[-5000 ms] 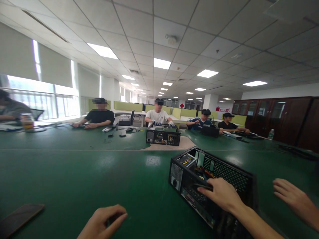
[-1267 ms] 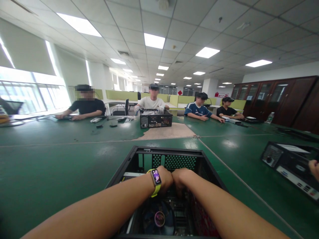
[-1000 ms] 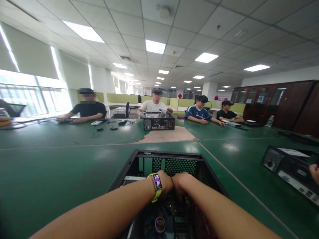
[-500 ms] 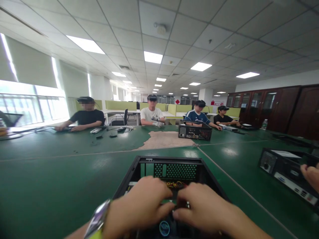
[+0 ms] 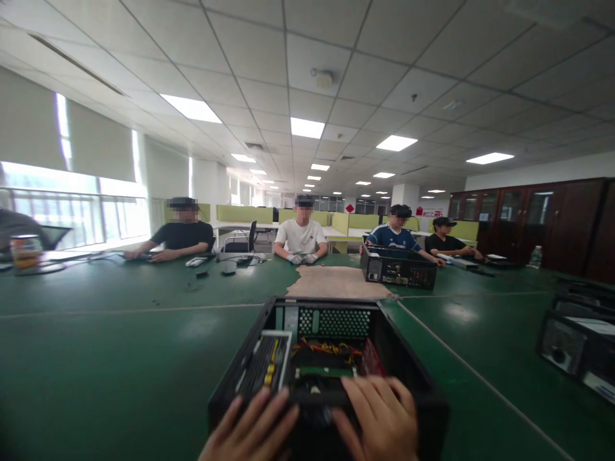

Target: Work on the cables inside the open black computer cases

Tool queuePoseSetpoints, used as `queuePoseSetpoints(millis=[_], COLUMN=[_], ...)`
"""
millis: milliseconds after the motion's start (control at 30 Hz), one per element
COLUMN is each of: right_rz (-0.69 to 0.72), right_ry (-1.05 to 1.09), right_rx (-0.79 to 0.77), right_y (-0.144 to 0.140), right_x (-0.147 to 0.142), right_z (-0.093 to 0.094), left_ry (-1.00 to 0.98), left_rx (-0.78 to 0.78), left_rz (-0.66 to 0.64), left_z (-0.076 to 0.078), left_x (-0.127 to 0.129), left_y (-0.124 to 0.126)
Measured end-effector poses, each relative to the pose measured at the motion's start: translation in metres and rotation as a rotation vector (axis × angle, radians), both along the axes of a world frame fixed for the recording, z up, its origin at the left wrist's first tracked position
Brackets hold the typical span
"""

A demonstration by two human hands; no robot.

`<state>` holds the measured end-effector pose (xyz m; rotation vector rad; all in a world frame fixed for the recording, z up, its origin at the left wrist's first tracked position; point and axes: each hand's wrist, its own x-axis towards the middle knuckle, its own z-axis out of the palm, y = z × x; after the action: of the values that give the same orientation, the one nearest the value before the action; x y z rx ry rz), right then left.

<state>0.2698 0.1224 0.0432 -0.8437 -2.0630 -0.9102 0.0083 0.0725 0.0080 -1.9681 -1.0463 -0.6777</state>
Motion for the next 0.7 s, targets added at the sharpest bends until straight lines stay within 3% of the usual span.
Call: queuePoseSetpoints(millis=[100,167,267,367,567,633,700], right_rz=[-0.349,-0.526,-0.565,-0.654,-1.052,-1.088,-1.037], right_ry=[0.04,-0.007,-0.08,-0.076,0.103,0.186,0.25], right_rx=[-0.466,-0.721,-0.845,-0.848,-0.903,-0.875,-0.75], right_y=[0.074,0.109,0.127,0.118,0.089,0.084,0.079], right_x=[-0.066,-0.094,-0.082,-0.016,0.16,0.213,0.253], right_z=[0.044,0.073,0.104,0.116,0.114,0.108,0.1], left_ry=[-0.24,-0.319,-0.263,-0.266,-0.275,-0.272,-0.27], left_rx=[-0.203,-0.275,-0.328,-0.442,-0.595,-0.594,-0.585], left_rz=[0.297,0.385,0.337,0.397,0.525,0.54,0.541], left_z=[0.036,0.05,0.053,0.043,0.029,0.033,0.041], left_x=[-0.004,0.003,0.012,0.001,-0.042,-0.048,-0.05], left_y=[0.06,0.076,0.068,0.046,0.017,0.009,0.0])
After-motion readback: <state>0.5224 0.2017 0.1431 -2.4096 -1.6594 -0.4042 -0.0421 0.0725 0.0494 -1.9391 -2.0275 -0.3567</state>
